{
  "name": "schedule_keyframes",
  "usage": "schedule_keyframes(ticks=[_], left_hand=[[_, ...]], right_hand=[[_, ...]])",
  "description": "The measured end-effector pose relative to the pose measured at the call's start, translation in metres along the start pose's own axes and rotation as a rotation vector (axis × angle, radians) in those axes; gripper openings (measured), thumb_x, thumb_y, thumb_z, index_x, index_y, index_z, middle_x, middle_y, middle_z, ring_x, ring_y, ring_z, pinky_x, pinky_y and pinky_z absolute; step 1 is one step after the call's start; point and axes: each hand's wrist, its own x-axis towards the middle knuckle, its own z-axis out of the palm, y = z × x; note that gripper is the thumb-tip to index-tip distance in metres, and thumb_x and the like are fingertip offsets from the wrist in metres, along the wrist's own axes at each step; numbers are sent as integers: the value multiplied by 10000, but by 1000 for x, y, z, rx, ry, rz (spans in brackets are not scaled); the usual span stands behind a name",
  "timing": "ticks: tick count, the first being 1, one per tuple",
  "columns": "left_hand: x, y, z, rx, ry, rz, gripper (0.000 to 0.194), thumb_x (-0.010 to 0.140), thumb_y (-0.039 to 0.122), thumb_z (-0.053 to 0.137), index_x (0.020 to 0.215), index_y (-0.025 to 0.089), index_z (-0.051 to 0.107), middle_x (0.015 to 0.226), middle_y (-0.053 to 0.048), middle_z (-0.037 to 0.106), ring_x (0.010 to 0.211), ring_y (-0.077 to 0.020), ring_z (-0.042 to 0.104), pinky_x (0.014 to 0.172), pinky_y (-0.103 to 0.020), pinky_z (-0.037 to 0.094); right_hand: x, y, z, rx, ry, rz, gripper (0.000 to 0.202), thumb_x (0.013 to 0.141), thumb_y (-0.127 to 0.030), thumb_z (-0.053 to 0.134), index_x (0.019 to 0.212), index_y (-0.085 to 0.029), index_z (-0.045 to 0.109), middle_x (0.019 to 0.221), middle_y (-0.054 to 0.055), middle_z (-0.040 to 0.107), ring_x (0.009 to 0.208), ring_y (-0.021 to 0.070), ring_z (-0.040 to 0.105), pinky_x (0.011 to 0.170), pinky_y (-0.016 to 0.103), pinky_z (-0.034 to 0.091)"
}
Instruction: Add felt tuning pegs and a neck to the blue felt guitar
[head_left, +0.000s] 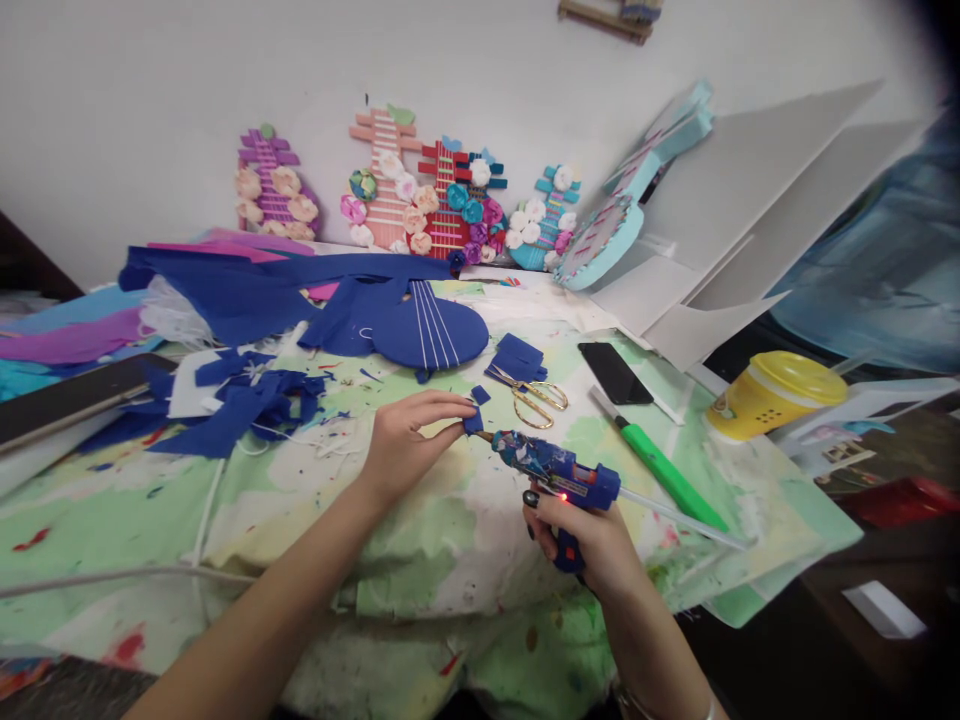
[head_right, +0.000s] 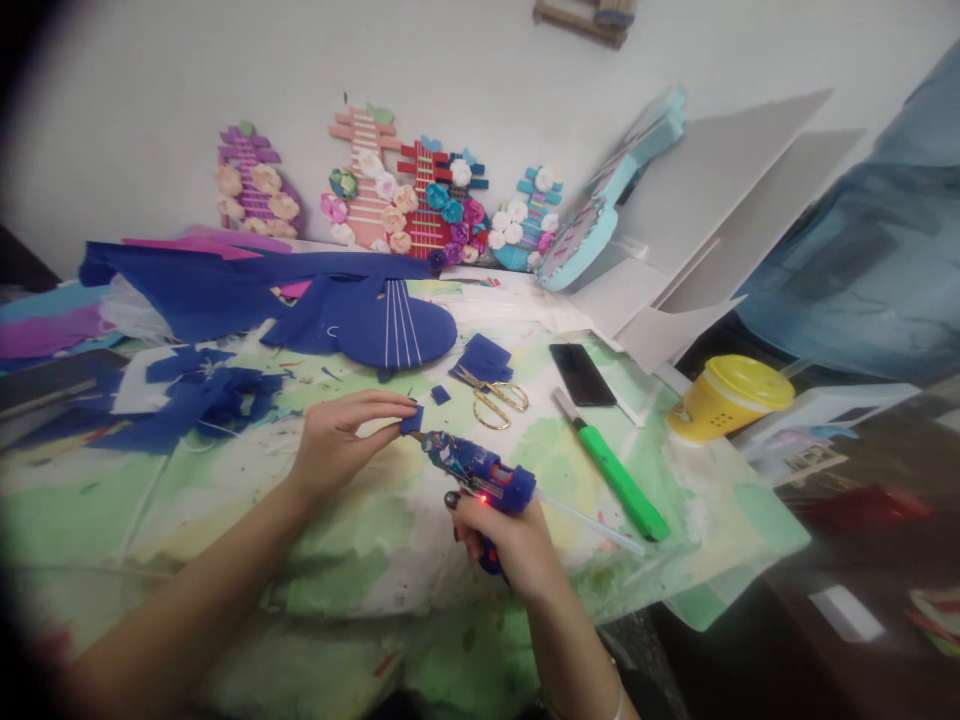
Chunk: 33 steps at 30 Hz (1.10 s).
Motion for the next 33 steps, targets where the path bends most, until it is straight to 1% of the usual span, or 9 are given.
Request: schedule_keyframes(ticks=[4, 11, 15, 25, 30, 33], left_hand=[[0, 1, 0, 1, 4, -3, 140, 757, 137, 661, 821, 226, 749, 869, -41, 744, 813, -176, 694, 795, -297, 555], [-1, 0, 0, 16, -2, -5, 147, 758, 123, 656, 821, 216, 749, 870, -42, 743, 814, -170, 692, 797, -287, 549], [-1, 0, 0, 17, -5, -3, 137, 764, 144, 653, 822, 227, 746, 875, -39, 744, 814, -176, 693, 792, -300, 554], [0, 0, 1, 16, -13, -15, 131, 771, 164, 649, 824, 235, 746, 875, -38, 744, 821, -182, 693, 800, -314, 555], [0, 0, 1, 10, -13, -15, 152, 754, 126, 656, 823, 227, 747, 877, -40, 744, 819, -177, 693, 803, -306, 554], [0, 1, 1, 10, -12, -19, 151, 754, 130, 658, 825, 229, 747, 876, -39, 744, 825, -181, 693, 804, -310, 555]], right_hand=[[0, -2, 0, -8, -17, 0, 289, 700, -345, 617, 492, -154, 556, 415, -14, 489, 389, 83, 420, 429, 234, 320], [0, 2, -2, -56, -22, -30, 312, 739, -339, 595, 488, -163, 537, 413, -14, 492, 412, 92, 444, 445, 235, 337], [0, -1, -2, -74, -27, -21, 332, 744, -339, 597, 469, -168, 522, 410, -14, 486, 420, 96, 455, 448, 237, 341], [-1, -3, -3, -95, -7, -28, 362, 747, -358, 606, 448, -175, 516, 400, -11, 483, 411, 101, 455, 443, 242, 350], [-2, -3, -5, -92, 2, -21, 376, 752, -371, 606, 446, -174, 513, 395, -13, 481, 413, 99, 457, 455, 241, 364], [-2, -5, -4, -92, 3, -16, 383, 752, -378, 604, 443, -176, 502, 397, -13, 476, 414, 100, 457, 457, 243, 363]])
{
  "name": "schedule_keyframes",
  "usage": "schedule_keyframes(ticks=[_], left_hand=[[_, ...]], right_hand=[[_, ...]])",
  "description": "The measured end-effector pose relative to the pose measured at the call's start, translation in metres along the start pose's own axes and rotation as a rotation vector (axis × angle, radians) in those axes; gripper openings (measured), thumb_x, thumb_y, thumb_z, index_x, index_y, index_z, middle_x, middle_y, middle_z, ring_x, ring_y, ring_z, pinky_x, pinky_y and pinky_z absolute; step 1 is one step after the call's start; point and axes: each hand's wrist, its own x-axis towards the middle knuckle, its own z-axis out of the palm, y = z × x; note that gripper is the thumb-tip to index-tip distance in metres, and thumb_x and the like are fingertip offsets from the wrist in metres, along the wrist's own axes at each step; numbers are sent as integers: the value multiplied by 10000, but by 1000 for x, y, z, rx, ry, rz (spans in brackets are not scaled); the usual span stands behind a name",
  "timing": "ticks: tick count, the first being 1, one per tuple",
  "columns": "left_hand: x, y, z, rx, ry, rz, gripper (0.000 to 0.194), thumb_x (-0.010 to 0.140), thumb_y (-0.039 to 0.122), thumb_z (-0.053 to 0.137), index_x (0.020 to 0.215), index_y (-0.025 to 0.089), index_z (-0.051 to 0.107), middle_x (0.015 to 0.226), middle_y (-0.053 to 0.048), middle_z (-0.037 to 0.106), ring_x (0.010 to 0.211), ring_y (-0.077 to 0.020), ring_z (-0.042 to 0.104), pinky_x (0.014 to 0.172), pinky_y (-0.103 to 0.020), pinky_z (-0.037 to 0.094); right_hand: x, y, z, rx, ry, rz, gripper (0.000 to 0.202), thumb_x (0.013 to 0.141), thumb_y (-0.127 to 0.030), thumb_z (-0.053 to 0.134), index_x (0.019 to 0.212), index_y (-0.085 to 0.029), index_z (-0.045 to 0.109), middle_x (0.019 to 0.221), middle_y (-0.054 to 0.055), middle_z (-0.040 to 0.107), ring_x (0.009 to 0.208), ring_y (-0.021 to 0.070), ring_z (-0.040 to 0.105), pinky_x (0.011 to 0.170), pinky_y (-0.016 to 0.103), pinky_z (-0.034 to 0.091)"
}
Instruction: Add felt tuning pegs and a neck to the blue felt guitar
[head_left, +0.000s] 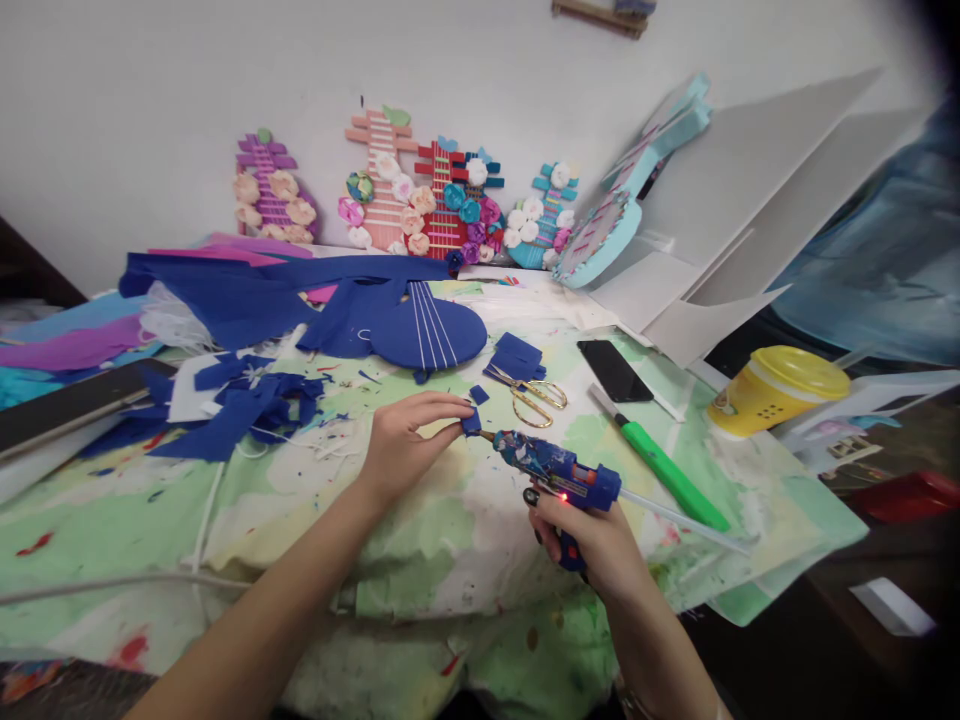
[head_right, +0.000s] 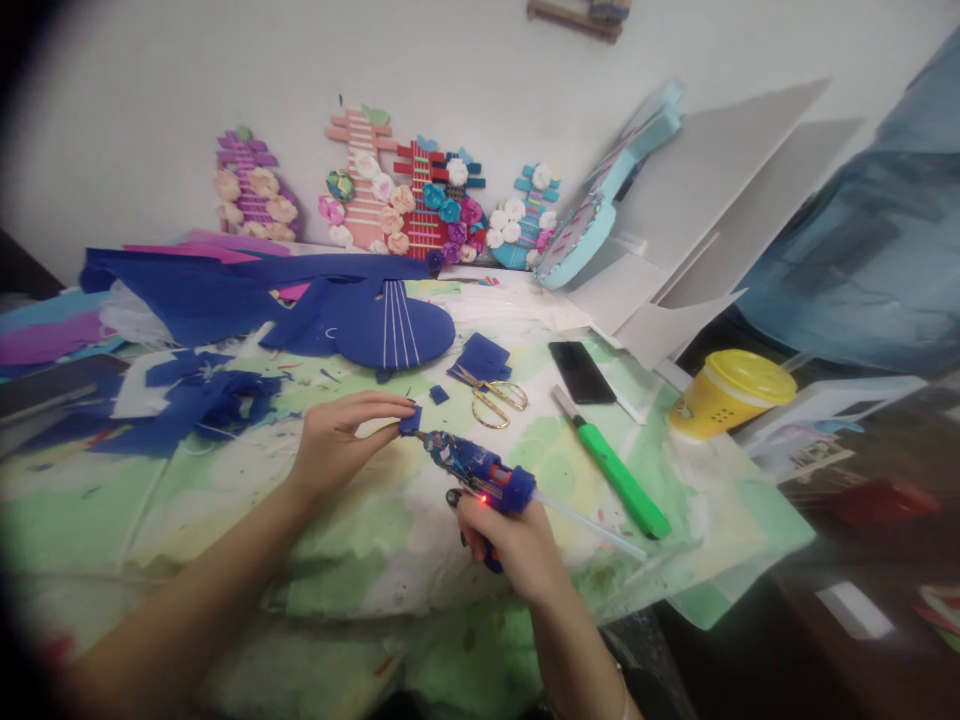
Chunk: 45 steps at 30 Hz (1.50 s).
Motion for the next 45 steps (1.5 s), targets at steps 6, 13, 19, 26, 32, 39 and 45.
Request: schedule_keyframes(ticks=[6, 13, 19, 26, 32, 39, 45], left_hand=[[0, 0, 0, 3, 7, -6, 117, 760, 171, 663, 814, 229, 748, 862, -43, 745, 813, -189, 695, 795, -319, 561], [0, 2, 3, -29, -19, -52, 95, 739, 176, 690, 797, 221, 750, 794, -42, 744, 731, -178, 692, 708, -297, 570], [-4, -2, 5, -57, 0, -192, 75, 699, 218, 722, 761, 183, 747, 713, -47, 735, 551, -153, 662, 495, -248, 550], [-1, -5, 3, -198, 57, -369, 109, 720, 198, 691, 803, 153, 746, 512, -10, 668, 425, -132, 614, 347, -192, 463], [1, 0, 3, -277, 93, -416, 109, 688, 174, 697, 782, 143, 742, 582, -25, 693, 487, -130, 635, 428, -198, 522], [-1, 3, 3, -288, 36, -461, 156, 687, 203, 702, 826, 165, 761, 676, -39, 721, 551, -134, 646, 487, -219, 546], [-4, 0, 4, -296, -2, -466, 178, 706, 207, 685, 863, 173, 762, 692, -37, 739, 567, -154, 668, 514, -234, 554]], right_hand=[[-3, 0, -1, -23, 35, 19, 346, 735, -366, 609, 466, -179, 499, 401, -17, 465, 415, 102, 447, 451, 249, 352], [-3, -12, -3, -207, 137, -247, 180, 699, -311, 688, 674, -202, 547, 520, -43, 493, 443, 94, 419, 441, 243, 336], [25, -28, -6, -570, 392, -460, 218, 726, -349, 657, 723, -216, 486, 625, -16, 527, 554, 132, 462, 536, 261, 346], [79, -23, -41, -1189, 357, -296, 180, 744, -296, 586, 847, -176, 501, 752, 76, 595, 634, 186, 516, 529, 271, 286], [89, -26, -42, -1369, 182, -225, 249, 699, -308, 655, 895, -163, 603, 862, 110, 625, 835, 266, 562, 658, 320, 391], [82, -43, -3, -946, 151, -397, 240, 672, -218, 699, 903, -164, 661, 906, 99, 645, 815, 233, 604, 737, 384, 465], [98, -23, 30, 71, -209, -148, 258, 627, -272, 734, 840, -159, 645, 559, -21, 636, 482, 116, 604, 470, 228, 476]])
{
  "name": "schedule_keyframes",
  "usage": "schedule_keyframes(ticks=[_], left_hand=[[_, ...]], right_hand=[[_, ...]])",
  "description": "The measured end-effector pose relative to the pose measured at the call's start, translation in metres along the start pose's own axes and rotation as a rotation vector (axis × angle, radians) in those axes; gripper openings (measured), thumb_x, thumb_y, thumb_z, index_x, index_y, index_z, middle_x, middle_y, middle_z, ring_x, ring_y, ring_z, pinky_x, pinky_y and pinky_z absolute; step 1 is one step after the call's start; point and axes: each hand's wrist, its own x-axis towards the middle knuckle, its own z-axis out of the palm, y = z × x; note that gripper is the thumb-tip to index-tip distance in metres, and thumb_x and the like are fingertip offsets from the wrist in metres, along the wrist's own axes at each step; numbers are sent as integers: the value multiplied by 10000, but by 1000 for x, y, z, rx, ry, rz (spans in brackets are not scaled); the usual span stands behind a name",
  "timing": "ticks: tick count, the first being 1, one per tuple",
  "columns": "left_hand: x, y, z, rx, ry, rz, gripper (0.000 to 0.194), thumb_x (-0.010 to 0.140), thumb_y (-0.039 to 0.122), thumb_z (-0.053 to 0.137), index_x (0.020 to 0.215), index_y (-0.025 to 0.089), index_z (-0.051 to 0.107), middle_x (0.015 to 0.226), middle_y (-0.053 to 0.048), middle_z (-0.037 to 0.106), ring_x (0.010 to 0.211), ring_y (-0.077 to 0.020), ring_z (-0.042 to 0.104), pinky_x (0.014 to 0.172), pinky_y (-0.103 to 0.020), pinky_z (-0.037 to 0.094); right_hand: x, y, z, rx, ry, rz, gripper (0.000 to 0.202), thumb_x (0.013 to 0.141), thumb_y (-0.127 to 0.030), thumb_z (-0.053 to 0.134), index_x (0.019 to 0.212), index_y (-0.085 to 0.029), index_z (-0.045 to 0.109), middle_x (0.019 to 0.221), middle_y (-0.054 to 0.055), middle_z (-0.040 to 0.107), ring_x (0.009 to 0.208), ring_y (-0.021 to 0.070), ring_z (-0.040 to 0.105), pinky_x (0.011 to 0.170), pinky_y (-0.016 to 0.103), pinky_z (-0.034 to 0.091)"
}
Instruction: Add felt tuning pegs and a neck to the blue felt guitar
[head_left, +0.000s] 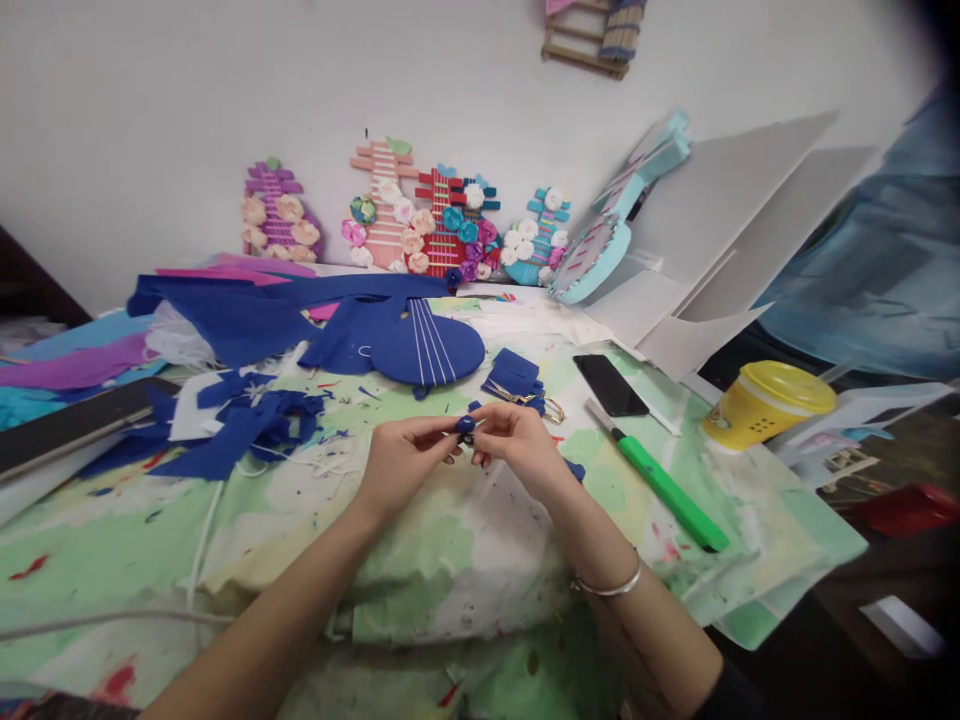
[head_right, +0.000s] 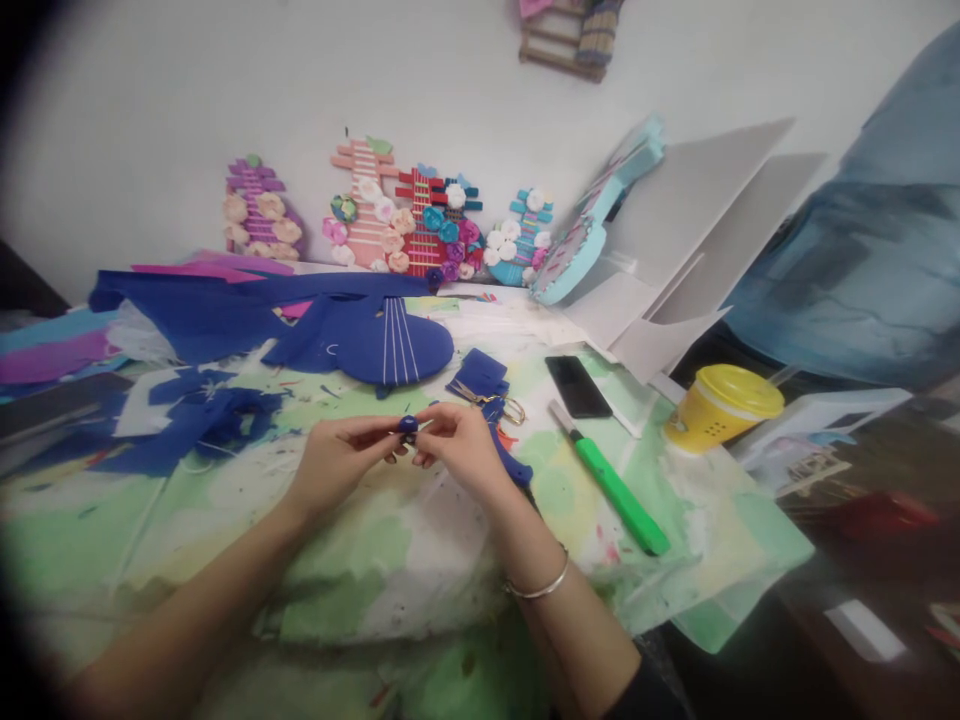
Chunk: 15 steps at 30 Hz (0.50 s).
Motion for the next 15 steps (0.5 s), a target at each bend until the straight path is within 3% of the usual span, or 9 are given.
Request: schedule_keyframes(ticks=[5, 15], left_hand=[[3, -4, 1, 86, 25, 75, 204, 713, 213, 688, 898, 172, 762, 879, -70, 752, 783, -211, 707, 725, -289, 573], [7, -9, -1, 62, 19, -32, 256, 723, 319, 696, 906, 152, 757, 897, -76, 746, 826, -241, 705, 752, -316, 569]], right_hand=[[1, 7, 2, 205, 46, 62, 304, 547, -298, 817, 756, -132, 670, 588, 30, 703, 506, 134, 661, 496, 222, 540], [1, 12, 6, 287, 92, 43, 354, 529, -339, 834, 788, -117, 742, 659, 67, 733, 633, 204, 716, 699, 346, 601]])
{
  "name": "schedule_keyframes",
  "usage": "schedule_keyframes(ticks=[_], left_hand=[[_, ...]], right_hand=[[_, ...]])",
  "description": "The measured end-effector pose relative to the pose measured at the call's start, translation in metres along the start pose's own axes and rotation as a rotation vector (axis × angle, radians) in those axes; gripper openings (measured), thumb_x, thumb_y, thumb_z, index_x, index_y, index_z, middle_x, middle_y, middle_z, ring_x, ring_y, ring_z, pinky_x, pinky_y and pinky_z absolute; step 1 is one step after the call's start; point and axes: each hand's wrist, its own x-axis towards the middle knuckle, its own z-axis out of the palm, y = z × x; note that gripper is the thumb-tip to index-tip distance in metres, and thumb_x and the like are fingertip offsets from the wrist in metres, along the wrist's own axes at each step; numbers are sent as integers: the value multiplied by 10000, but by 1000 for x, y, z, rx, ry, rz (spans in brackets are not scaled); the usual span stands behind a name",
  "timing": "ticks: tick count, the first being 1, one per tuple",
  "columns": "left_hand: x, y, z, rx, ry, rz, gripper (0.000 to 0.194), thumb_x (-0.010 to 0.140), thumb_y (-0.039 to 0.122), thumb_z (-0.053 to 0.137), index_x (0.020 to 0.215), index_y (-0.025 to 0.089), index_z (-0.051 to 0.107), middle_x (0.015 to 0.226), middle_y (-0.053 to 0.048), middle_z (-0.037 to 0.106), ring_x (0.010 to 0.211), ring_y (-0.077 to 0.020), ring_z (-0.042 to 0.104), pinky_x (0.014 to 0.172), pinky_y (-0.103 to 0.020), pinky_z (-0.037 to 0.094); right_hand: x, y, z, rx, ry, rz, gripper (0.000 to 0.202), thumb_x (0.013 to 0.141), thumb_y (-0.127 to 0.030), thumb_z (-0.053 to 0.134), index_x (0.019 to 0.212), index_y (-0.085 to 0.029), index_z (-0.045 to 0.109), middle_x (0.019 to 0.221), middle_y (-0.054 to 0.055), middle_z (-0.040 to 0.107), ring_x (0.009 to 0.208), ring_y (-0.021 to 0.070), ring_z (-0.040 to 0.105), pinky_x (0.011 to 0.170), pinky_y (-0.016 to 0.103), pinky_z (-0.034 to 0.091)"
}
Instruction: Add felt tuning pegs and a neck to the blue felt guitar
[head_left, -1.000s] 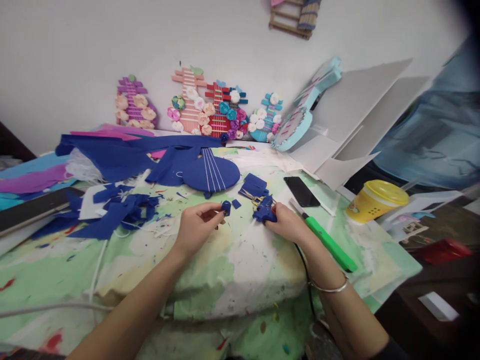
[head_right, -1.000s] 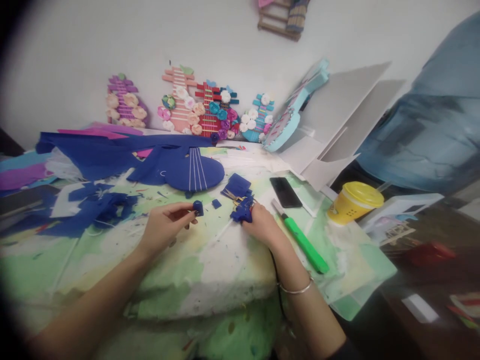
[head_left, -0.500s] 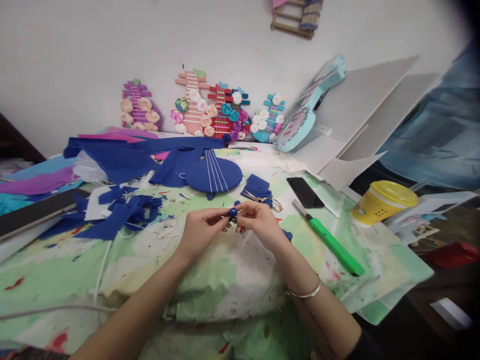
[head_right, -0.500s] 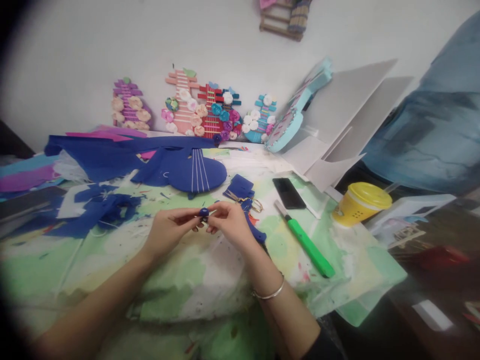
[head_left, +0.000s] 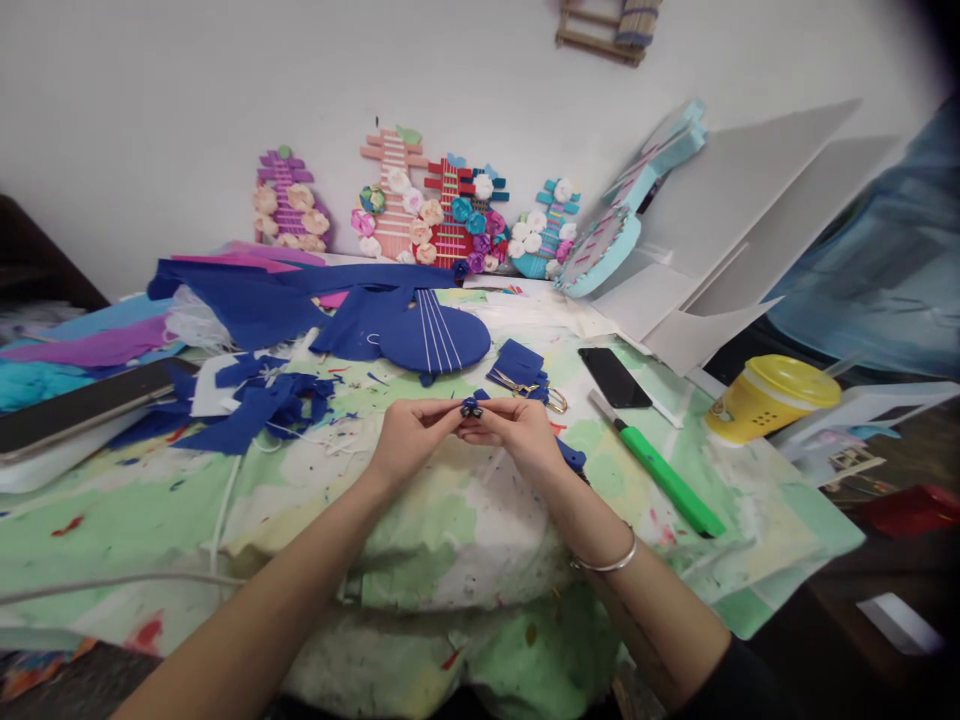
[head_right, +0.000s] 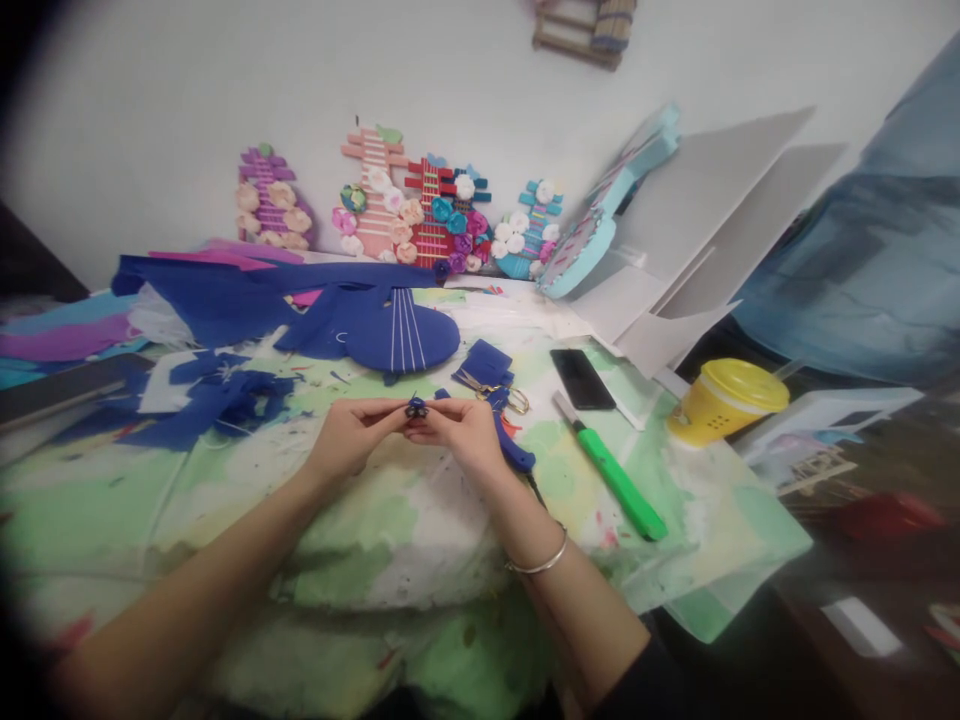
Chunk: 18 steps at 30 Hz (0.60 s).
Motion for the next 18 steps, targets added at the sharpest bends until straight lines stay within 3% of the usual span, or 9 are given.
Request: schedule_keyframes(ticks=[9, 18], left_hand=[[1, 5, 3, -125, 12, -94, 255, 677, 309, 737, 875, 150, 760, 884, -71, 749, 833, -239, 703, 766, -319, 569], [2, 4, 6, -225, 29, -133, 204, 627, 268, 754, 792, 149, 765, 803, -76, 752, 761, -217, 690, 724, -308, 550]], right_hand=[[1, 4, -1, -15, -11, -63, 302, 590, -347, 803, 797, -136, 739, 684, 63, 739, 642, 218, 716, 726, 391, 602], [2, 5, 3, -36, 12, -82, 266, 568, -334, 795, 735, -146, 705, 644, 38, 726, 602, 198, 703, 698, 369, 602]])
